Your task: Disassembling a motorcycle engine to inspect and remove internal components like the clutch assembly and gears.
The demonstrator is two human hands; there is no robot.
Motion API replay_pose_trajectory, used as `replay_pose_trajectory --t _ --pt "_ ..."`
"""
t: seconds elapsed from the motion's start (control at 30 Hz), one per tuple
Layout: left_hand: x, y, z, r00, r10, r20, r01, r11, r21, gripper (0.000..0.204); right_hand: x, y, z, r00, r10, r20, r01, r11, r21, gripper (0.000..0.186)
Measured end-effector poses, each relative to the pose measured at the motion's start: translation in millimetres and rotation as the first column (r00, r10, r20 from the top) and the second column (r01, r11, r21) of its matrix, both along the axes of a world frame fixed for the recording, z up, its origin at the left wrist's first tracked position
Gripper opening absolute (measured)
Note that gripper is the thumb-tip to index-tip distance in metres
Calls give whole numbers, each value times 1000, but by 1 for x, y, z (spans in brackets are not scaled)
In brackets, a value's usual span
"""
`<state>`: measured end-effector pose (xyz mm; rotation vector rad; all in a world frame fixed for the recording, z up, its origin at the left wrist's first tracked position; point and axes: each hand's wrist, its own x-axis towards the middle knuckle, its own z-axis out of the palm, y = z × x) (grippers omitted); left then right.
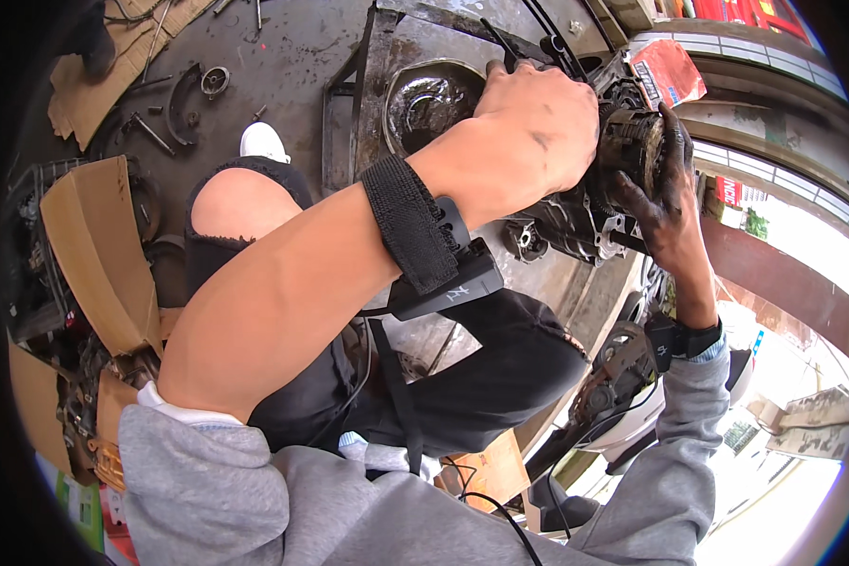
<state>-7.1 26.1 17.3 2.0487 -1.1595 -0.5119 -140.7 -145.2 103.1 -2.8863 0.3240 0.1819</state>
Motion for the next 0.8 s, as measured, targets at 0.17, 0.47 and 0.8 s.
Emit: replay_pose_trajectory --t 0.17,0.47,0.8 --pt "-3 1 5 989 -144 -31 147 981 123 33 -3 -8 5 999 31 -40 -29 998 53 99" --pt "-55 9 9 998 -60 -8 60 984 171 36 -1 -10 -1 1000 11 -30 -9 996 84 109" --pt "-63 18 29 971 -219 98 182 938 296 41 -43 6 -8 973 -136 184 139 990 2 92"
